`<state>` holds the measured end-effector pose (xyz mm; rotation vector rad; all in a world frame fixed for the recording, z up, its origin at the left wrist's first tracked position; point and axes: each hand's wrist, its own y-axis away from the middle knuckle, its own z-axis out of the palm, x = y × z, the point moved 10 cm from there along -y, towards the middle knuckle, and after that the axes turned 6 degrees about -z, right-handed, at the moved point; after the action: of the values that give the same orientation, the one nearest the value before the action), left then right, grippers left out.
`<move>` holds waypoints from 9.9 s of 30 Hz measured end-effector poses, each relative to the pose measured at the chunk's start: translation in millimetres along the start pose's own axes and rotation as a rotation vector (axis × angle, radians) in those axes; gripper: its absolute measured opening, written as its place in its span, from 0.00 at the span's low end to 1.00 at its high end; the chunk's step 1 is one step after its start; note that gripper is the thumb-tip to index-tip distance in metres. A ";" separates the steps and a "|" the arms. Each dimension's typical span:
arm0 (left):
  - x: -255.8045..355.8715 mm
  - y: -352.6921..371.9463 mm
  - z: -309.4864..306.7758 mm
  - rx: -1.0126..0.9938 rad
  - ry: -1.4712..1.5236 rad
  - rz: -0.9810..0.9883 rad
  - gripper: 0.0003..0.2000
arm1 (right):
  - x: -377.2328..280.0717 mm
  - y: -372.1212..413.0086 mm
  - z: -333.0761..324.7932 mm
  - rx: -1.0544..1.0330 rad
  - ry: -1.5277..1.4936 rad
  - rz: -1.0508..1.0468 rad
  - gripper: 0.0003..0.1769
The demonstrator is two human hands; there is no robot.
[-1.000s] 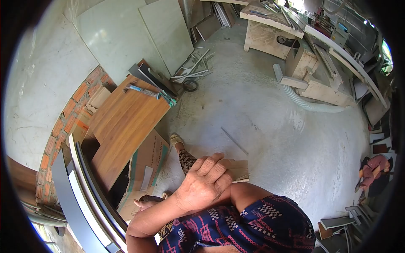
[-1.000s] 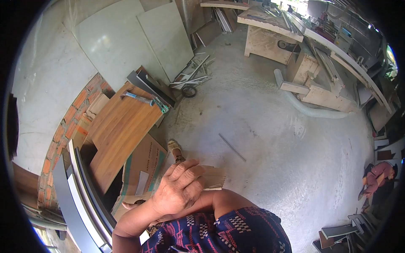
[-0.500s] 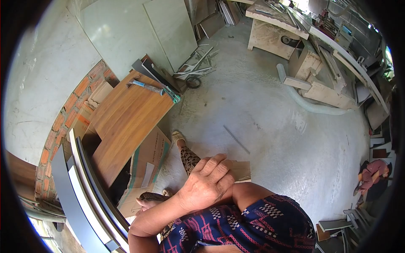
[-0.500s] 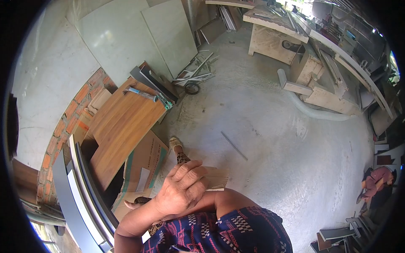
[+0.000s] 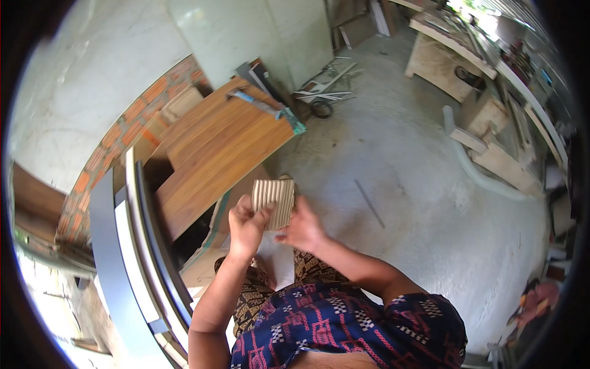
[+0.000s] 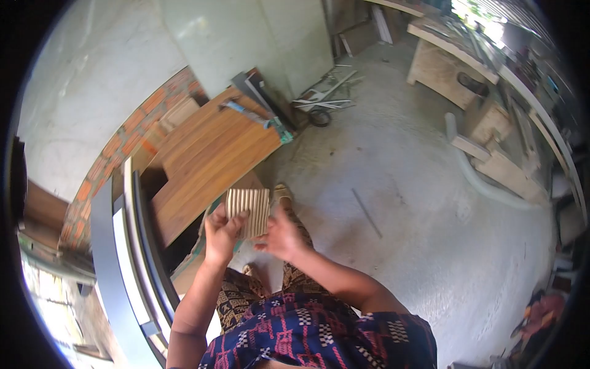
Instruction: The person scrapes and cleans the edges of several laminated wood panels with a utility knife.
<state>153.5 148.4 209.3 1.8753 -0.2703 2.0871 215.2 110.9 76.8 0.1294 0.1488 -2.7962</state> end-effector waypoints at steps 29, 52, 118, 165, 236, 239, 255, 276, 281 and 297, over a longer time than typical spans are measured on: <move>-76.4 -89.4 -134.9 0.123 -1.602 -0.235 0.44 | -207.3 15.8 -14.5 0.720 1.068 -0.484 0.16; -82.8 -98.4 -131.5 0.032 -1.639 -0.219 0.50 | -198.5 -212.1 -70.8 0.677 0.955 -0.183 0.17; -47.9 179.7 -167.1 0.279 -0.799 -0.355 0.31 | -174.0 -227.1 -11.4 0.159 2.267 -0.278 0.17; 22.1 236.4 -287.0 0.512 0.156 -0.087 0.22 | -140.9 38.1 36.3 0.386 0.872 -0.414 0.09; -80.9 157.8 -154.0 0.204 1.341 -0.328 0.10 | 123.5 6.0 121.5 -0.320 1.085 0.464 0.16; -78.5 154.9 -151.1 0.114 1.405 -0.291 0.10 | 119.9 -4.0 110.7 -0.286 1.049 0.480 0.16; -93.1 156.0 -160.5 0.115 1.450 -0.269 0.10 | -69.4 -167.0 -5.9 0.280 1.243 0.064 0.10; -89.4 157.9 -161.1 0.175 1.428 -0.311 0.07 | 129.2 -26.2 112.1 -0.405 1.261 0.498 0.18; -93.7 156.6 -159.9 0.126 1.541 -0.300 0.07 | 83.6 -70.1 69.0 -0.226 1.211 0.430 0.15; -101.7 159.7 -159.6 0.153 1.487 -0.327 0.10 | -91.4 -184.2 7.9 0.310 1.478 -0.091 0.08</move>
<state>-43.4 44.4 101.1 0.0183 0.5132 2.6021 238.5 312.6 110.6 2.1872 0.0441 -2.1402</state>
